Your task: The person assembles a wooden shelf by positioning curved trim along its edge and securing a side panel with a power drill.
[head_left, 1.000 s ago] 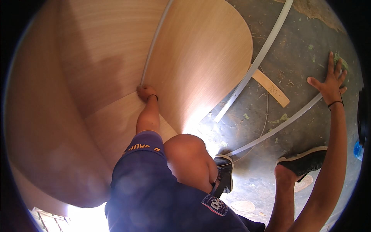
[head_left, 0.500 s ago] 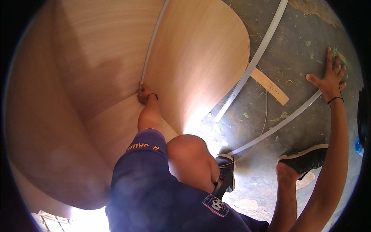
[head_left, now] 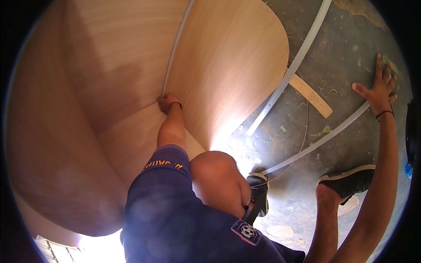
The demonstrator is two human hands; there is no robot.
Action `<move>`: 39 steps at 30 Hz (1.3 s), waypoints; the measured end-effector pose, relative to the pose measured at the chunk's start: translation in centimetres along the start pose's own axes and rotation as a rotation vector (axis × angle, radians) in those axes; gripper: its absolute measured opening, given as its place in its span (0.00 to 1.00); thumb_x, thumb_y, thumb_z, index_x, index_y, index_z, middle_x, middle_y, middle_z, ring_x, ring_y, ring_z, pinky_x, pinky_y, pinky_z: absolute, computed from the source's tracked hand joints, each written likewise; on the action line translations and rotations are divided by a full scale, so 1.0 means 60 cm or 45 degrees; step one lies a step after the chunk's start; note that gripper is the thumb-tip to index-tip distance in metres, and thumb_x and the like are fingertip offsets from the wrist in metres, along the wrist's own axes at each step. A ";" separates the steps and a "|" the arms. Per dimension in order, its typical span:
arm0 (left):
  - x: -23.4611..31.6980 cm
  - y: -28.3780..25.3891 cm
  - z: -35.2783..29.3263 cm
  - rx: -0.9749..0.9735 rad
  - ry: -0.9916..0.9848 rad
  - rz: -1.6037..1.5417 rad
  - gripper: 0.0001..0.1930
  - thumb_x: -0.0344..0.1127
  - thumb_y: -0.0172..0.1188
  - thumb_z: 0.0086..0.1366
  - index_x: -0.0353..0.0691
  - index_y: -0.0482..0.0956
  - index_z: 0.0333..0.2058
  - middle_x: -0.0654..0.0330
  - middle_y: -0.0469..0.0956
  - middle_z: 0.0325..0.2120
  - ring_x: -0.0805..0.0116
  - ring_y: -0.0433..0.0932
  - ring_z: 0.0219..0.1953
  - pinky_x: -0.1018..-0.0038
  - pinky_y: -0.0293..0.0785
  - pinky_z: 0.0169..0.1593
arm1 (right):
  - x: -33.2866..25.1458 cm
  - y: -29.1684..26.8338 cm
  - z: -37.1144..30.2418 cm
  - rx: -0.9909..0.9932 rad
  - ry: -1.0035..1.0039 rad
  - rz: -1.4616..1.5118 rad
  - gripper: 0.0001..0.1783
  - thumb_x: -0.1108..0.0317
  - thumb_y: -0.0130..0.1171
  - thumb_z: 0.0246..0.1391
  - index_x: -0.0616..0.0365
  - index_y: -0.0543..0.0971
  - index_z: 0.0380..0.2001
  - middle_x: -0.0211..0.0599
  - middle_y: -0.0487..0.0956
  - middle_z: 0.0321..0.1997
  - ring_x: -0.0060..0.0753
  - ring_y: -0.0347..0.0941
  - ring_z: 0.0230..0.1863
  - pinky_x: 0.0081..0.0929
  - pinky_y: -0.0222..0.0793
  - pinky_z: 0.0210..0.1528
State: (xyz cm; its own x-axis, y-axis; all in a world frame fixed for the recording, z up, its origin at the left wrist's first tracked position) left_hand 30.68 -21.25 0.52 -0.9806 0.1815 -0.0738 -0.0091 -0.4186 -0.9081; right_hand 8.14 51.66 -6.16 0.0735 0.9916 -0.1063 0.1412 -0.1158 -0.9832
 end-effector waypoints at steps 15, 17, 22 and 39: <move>0.017 -0.027 -0.024 -0.039 0.335 -0.124 0.17 0.40 0.41 0.57 0.41 0.77 0.37 0.49 0.73 0.35 0.53 0.74 0.36 0.62 0.70 0.39 | 0.001 0.005 0.000 0.051 -0.024 -0.050 0.63 0.35 0.65 0.16 0.24 0.43 0.60 0.36 0.38 0.66 0.56 0.26 0.65 0.68 0.27 0.55; 0.032 -0.039 -0.036 -0.014 0.410 -0.141 0.17 0.40 0.41 0.58 0.41 0.76 0.38 0.49 0.73 0.36 0.52 0.74 0.36 0.62 0.70 0.40 | 0.005 0.008 0.000 0.042 -0.021 -0.084 0.63 0.33 0.64 0.15 0.25 0.44 0.60 0.38 0.39 0.66 0.57 0.26 0.65 0.68 0.27 0.55; 0.018 -0.017 -0.024 -0.175 0.322 -0.089 0.19 0.40 0.39 0.59 0.37 0.73 0.42 0.49 0.72 0.39 0.53 0.71 0.41 0.64 0.68 0.44 | -0.002 0.001 -0.002 0.103 -0.060 -0.020 0.62 0.33 0.64 0.16 0.25 0.44 0.60 0.38 0.39 0.66 0.57 0.26 0.65 0.68 0.27 0.55; 0.037 0.013 0.000 0.028 0.481 -0.094 0.18 0.40 0.43 0.59 0.31 0.73 0.38 0.47 0.68 0.44 0.53 0.68 0.45 0.63 0.65 0.47 | -0.022 -0.028 -0.009 -0.129 0.032 0.045 0.65 0.35 0.65 0.14 0.26 0.41 0.60 0.37 0.35 0.67 0.56 0.25 0.65 0.70 0.28 0.53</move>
Point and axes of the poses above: each hand's wrist, its own z-axis towards the middle knuckle, its own y-axis out of the palm, x = y × z, the point moved 6 cm from there along z, towards the middle knuckle
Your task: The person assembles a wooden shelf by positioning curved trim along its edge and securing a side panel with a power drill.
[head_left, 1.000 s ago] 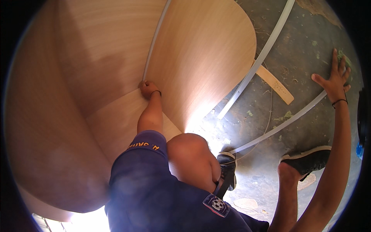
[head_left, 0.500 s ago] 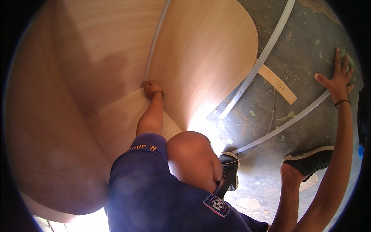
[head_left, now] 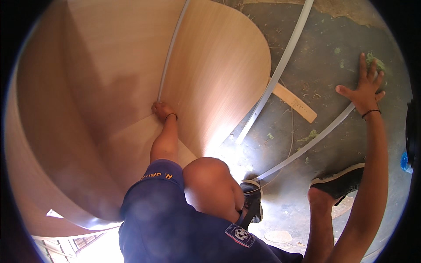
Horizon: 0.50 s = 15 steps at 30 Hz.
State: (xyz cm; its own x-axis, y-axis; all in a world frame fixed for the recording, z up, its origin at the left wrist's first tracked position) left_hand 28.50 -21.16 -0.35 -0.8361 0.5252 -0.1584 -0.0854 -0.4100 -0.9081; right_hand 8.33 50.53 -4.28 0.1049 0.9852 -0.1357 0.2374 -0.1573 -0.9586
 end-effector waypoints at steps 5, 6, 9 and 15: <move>0.248 -0.060 -0.019 0.095 0.612 -0.516 0.18 0.42 0.51 0.57 0.31 0.73 0.38 0.48 0.68 0.44 0.51 0.66 0.47 0.64 0.63 0.49 | -0.001 -0.010 -0.002 -0.108 0.066 -0.010 0.67 0.36 0.66 0.13 0.29 0.41 0.61 0.37 0.33 0.67 0.55 0.23 0.65 0.70 0.27 0.54; 0.306 -0.072 -0.018 0.057 0.706 -0.661 0.19 0.43 0.52 0.56 0.30 0.73 0.39 0.47 0.68 0.44 0.51 0.66 0.47 0.64 0.63 0.49 | -0.007 -0.010 -0.002 -0.117 0.053 0.022 0.67 0.36 0.66 0.13 0.29 0.41 0.61 0.37 0.33 0.67 0.55 0.23 0.65 0.69 0.27 0.54; 0.442 -0.104 -0.028 0.068 0.744 -0.677 0.22 0.44 0.51 0.57 0.30 0.71 0.42 0.45 0.67 0.44 0.50 0.65 0.48 0.64 0.61 0.51 | -0.013 -0.018 -0.004 -0.150 0.067 0.023 0.67 0.37 0.66 0.15 0.30 0.40 0.61 0.38 0.33 0.67 0.55 0.22 0.65 0.68 0.26 0.54; 0.484 -0.103 -0.026 0.043 0.704 -0.603 0.29 0.51 0.46 0.58 0.27 0.67 0.46 0.42 0.62 0.49 0.49 0.61 0.52 0.65 0.58 0.54 | -0.015 -0.024 -0.004 -0.234 0.103 0.043 0.66 0.39 0.67 0.16 0.32 0.40 0.61 0.39 0.32 0.66 0.54 0.21 0.65 0.67 0.26 0.55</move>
Point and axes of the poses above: each hand's wrist, its own z-axis towards the middle knuckle, its own y-axis out of the palm, x = y × z, the point moved 6 cm from there along z, towards the middle knuckle
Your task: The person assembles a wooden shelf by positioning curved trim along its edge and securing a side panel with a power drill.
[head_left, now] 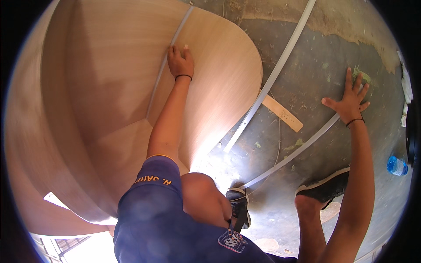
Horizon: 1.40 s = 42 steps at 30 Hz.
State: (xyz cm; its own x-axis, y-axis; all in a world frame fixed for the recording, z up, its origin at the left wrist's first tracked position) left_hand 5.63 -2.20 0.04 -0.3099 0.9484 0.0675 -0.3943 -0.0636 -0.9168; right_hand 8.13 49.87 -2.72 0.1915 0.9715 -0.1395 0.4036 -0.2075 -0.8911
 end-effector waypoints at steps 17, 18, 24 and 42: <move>0.086 -0.002 -0.083 -0.249 -0.278 0.047 0.28 0.48 0.41 0.59 0.34 0.58 0.54 0.48 0.51 0.58 0.54 0.48 0.61 0.57 0.46 0.59 | 0.006 -0.027 -0.009 -0.266 0.038 0.021 0.64 0.33 0.61 0.22 0.32 0.37 0.61 0.38 0.28 0.66 0.52 0.18 0.65 0.66 0.27 0.56; 0.095 -0.008 -0.103 -0.224 -0.189 0.005 0.29 0.48 0.42 0.59 0.35 0.58 0.54 0.48 0.50 0.58 0.54 0.48 0.61 0.56 0.45 0.59 | 0.002 -0.029 -0.008 -0.303 0.020 0.046 0.64 0.33 0.61 0.22 0.32 0.37 0.61 0.38 0.28 0.66 0.53 0.18 0.65 0.63 0.29 0.57; 0.153 -0.071 -0.198 -0.254 0.052 -0.171 0.30 0.48 0.45 0.57 0.36 0.56 0.54 0.47 0.48 0.58 0.50 0.44 0.61 0.54 0.41 0.59 | 0.003 -0.063 -0.001 -0.419 -0.116 -0.079 0.56 0.36 0.60 0.28 0.39 0.45 0.60 0.41 0.36 0.65 0.54 0.30 0.65 0.51 0.42 0.60; 0.026 -0.324 -0.498 -1.204 0.006 -0.186 0.31 0.48 0.51 0.55 0.36 0.57 0.54 0.46 0.53 0.56 0.52 0.54 0.57 0.65 0.53 0.58 | -0.362 -0.052 -0.141 -0.430 -1.643 -0.453 0.15 0.58 0.59 0.38 0.55 0.77 0.29 0.42 0.76 0.28 0.42 0.73 0.34 0.36 0.68 0.37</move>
Point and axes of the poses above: each hand's wrist, its own z-axis towards the middle knuckle, its own y-axis out of the palm, x = y × z, the point moved 6 cm from there along z, towards the middle knuckle
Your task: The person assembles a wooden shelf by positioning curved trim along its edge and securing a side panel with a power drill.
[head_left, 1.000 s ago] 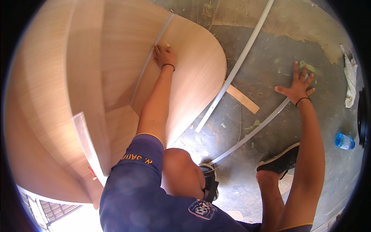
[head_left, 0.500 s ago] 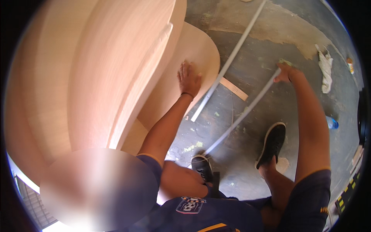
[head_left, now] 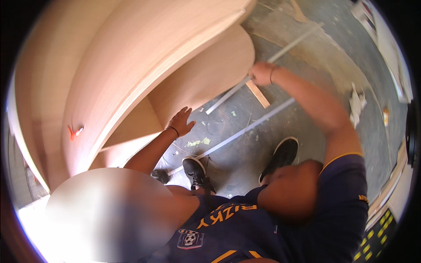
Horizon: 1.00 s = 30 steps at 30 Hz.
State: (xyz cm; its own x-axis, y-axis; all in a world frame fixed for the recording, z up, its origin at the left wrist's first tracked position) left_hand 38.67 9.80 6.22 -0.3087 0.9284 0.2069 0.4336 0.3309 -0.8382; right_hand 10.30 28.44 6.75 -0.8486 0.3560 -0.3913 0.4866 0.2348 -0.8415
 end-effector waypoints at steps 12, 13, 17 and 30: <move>0.145 0.038 -0.045 -0.075 -0.045 -0.454 0.29 0.48 0.49 0.56 0.41 0.57 0.54 0.52 0.58 0.53 0.54 0.61 0.53 0.63 0.58 0.55 | -0.122 0.077 0.031 0.595 -0.660 -0.155 0.09 0.69 0.49 0.39 0.53 0.75 0.28 0.35 0.69 0.35 0.39 0.62 0.43 0.36 0.57 0.45; 0.159 0.037 -0.048 -0.119 0.053 -0.429 0.29 0.47 0.50 0.56 0.42 0.57 0.54 0.53 0.58 0.53 0.54 0.63 0.51 0.63 0.59 0.53 | -0.129 0.077 0.034 0.603 -0.665 -0.199 0.07 0.69 0.49 0.39 0.53 0.74 0.26 0.35 0.69 0.33 0.39 0.62 0.42 0.36 0.57 0.43; 0.162 0.018 -0.070 -0.317 0.101 -0.250 0.26 0.47 0.50 0.56 0.42 0.62 0.51 0.52 0.65 0.48 0.55 0.66 0.49 0.62 0.62 0.50 | -0.148 0.090 0.044 0.593 -0.674 -0.326 0.04 0.67 0.51 0.38 0.52 0.72 0.22 0.35 0.67 0.31 0.39 0.61 0.39 0.37 0.57 0.41; 0.079 -0.089 -0.167 0.568 0.018 -0.212 0.28 0.47 0.54 0.51 0.41 0.64 0.50 0.54 0.66 0.47 0.57 0.63 0.51 0.63 0.58 0.54 | -0.313 0.016 0.050 0.444 -0.888 -0.234 0.05 0.68 0.49 0.46 0.57 0.70 0.28 0.39 0.71 0.35 0.43 0.67 0.40 0.36 0.61 0.41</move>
State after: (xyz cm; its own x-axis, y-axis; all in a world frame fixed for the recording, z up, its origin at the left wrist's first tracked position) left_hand 43.36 14.14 16.73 -0.3302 0.8722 0.3609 -0.0274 0.3733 -0.9273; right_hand 26.10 19.25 12.18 -0.8990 -0.3358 -0.2810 0.3314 -0.1025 -0.9379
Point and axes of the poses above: each hand's wrist, its own z-axis towards the middle knuckle, its own y-axis out of the palm, x = y × z, the point moved 6 cm from there along z, towards the middle knuckle
